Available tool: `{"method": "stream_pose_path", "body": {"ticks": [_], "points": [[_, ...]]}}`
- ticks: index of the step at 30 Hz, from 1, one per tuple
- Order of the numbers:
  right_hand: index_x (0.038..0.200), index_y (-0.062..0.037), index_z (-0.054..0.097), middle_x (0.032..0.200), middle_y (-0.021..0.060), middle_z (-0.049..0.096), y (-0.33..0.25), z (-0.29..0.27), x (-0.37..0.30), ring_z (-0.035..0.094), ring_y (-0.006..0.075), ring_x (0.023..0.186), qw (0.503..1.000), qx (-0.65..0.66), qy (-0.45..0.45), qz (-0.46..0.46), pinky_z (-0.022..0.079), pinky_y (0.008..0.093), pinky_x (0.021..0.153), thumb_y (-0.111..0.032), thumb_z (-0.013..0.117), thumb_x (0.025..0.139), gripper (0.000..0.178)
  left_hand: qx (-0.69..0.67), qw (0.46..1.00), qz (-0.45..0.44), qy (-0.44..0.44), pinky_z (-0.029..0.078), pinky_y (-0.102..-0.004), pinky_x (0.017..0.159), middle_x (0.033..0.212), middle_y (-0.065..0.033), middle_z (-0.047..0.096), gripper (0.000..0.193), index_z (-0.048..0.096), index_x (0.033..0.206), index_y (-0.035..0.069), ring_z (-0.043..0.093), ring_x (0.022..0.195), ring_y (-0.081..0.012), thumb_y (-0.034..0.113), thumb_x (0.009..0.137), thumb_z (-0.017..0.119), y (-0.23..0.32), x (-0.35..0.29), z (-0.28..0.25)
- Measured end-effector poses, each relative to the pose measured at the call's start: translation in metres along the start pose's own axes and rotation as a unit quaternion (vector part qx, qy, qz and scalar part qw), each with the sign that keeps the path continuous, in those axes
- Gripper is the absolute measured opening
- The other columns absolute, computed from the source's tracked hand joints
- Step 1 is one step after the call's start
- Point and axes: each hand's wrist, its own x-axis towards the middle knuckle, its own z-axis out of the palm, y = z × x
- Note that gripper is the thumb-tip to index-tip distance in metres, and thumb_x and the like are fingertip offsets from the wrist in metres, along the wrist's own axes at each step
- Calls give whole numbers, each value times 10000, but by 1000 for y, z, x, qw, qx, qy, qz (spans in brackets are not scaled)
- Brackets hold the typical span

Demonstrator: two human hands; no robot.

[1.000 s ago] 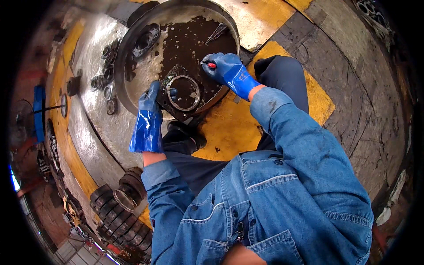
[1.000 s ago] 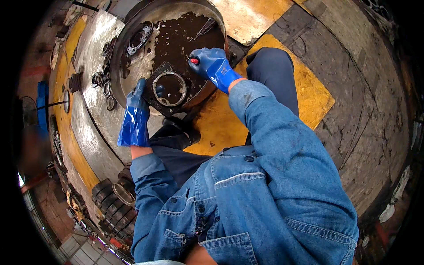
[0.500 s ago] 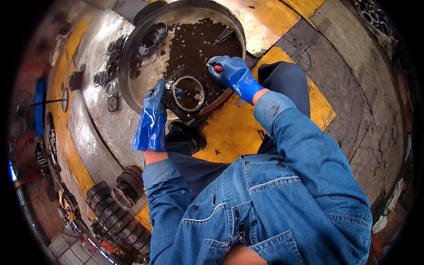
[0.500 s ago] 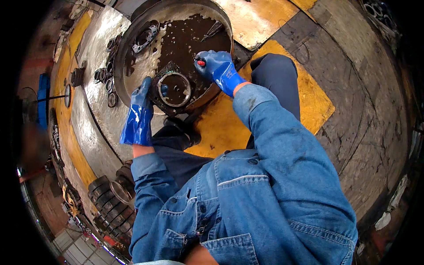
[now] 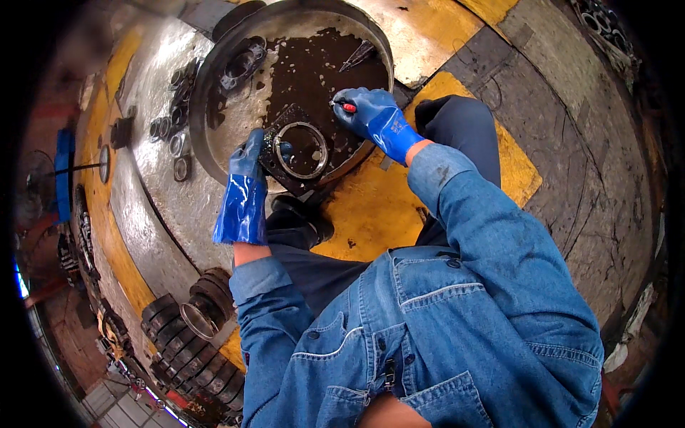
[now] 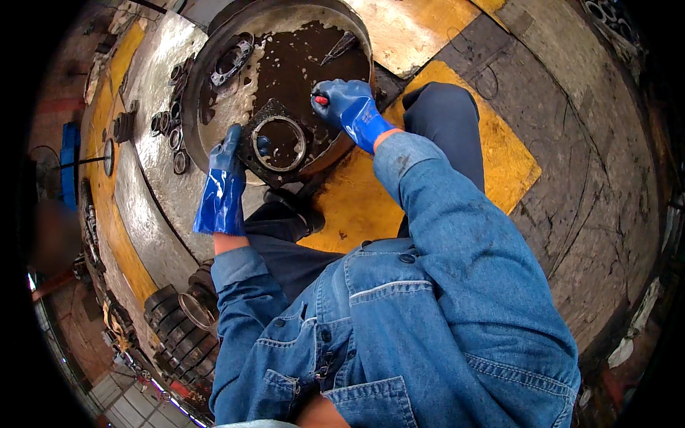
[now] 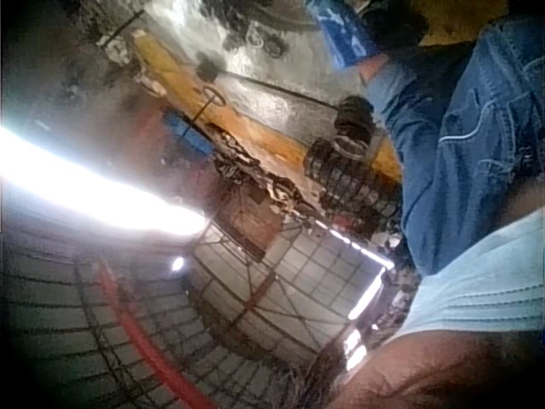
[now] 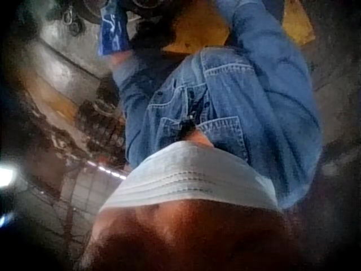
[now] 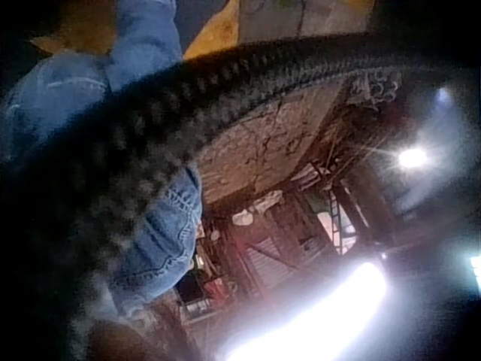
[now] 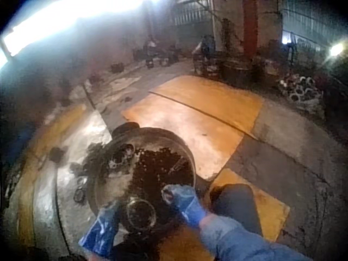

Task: The person scrubs small, circular metal parts with a red-handled brush over a basin filled with dark liquid. The person repeatedly dips the parts into the liquid and scrubs them, then places the cleaned parts onto a pile on the floor to the left.

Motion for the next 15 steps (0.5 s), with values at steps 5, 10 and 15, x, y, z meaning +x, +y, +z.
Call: {"method": "stream_pose_path", "body": {"ticks": [5, 10, 15], "points": [[1069, -205, 757, 1029, 114, 764, 1, 2, 1, 724, 366, 935, 1000, 3, 4, -11, 580, 485, 823, -329, 693, 931, 196, 88, 991, 94, -39, 592, -346, 810, 1056, -116, 757, 338, 711, 1189, -43, 721, 906, -201, 253, 1030, 671, -9, 2, -9], [1054, -202, 761, 1011, 109, 765, 4, 5, 0, 726, 359, 922, 1000, 1, 17, -11, 582, 480, 814, -320, 696, 926, 186, -20, 999, -28, -27, 598, -342, 806, 1050, -120, 763, 345, 713, 1178, -58, 729, 892, -205, 249, 1022, 685, 4, -3, 3], [1052, -201, 762, 1008, 109, 765, 3, 6, 1, 728, 355, 915, 1000, -6, 24, -16, 583, 478, 813, -319, 696, 926, 185, 9, 1000, -9, -5, 596, -354, 820, 1094, -122, 755, 379, 707, 1205, -36, 730, 914, -222, 296, 1022, 676, 1, 1, 0]]}}
